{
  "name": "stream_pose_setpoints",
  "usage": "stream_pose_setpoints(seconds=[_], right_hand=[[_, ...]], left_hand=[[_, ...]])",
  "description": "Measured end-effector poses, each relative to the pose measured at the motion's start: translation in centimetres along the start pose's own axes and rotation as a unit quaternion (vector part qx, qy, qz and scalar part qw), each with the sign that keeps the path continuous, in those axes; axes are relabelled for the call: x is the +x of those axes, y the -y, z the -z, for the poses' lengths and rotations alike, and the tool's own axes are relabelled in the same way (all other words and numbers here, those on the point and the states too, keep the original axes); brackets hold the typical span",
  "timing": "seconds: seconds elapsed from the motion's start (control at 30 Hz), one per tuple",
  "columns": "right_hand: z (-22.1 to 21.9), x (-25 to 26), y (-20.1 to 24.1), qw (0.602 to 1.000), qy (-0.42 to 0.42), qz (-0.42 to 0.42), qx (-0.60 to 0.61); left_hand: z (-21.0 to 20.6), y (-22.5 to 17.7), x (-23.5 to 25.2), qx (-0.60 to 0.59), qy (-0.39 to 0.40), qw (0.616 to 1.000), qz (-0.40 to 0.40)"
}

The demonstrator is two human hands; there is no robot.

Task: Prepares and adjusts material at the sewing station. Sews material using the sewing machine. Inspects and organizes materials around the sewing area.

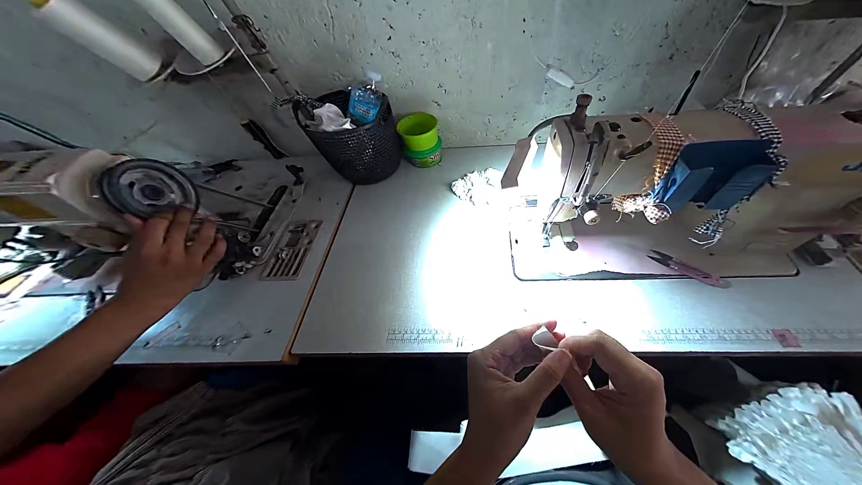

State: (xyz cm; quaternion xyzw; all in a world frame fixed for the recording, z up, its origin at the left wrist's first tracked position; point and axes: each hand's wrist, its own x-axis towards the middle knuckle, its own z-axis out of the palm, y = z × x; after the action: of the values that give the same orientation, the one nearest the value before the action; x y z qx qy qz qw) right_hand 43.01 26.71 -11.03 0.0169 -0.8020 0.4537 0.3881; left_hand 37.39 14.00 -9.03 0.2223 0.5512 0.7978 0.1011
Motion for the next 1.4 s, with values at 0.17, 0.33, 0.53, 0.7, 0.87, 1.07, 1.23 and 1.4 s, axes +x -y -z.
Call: stream_pose_setpoints(seconds=[0.17,0.33,0.53,0.7,0.87,1.07,1.23,1.4], right_hand=[[0.1,0.0,0.3,0.999,0.007,0.021,-0.027],[0.5,0.3,0.5,1.0,0.002,0.0,-0.008],[1.0,-0.3,-0.7,0.992,0.012,-0.107,0.068],[1.6,0.2,-1.1,0.957,0.078,-0.193,0.203],[1.1,0.4,-1.2,0.944,0.061,-0.185,0.266],[1.0,0.3,-1.1,0.956,0.024,-0.158,0.245],[0.9,-0.2,-1.4,0.985,0.027,-0.073,0.155],[0.5,-0.4,-2.7,0.992,0.039,-0.083,0.09]], left_hand=[[0.3,-0.4,0.1,0.011,0.04,0.999,0.017],[0.2,-0.5,0.3,0.006,0.036,0.998,0.046],[1.0,-1.4,1.2,-0.001,0.041,0.997,0.059],[1.6,-2.4,2.5,0.056,0.066,0.996,0.019],[1.5,-3.0,3.3,0.086,0.019,0.996,0.007],[1.3,-2.7,3.4,0.097,-0.028,0.995,0.023],[1.6,-2.1,4.1,0.083,-0.049,0.992,0.083],[1.9,0.5,7.0,0.082,-0.033,0.977,0.196]])
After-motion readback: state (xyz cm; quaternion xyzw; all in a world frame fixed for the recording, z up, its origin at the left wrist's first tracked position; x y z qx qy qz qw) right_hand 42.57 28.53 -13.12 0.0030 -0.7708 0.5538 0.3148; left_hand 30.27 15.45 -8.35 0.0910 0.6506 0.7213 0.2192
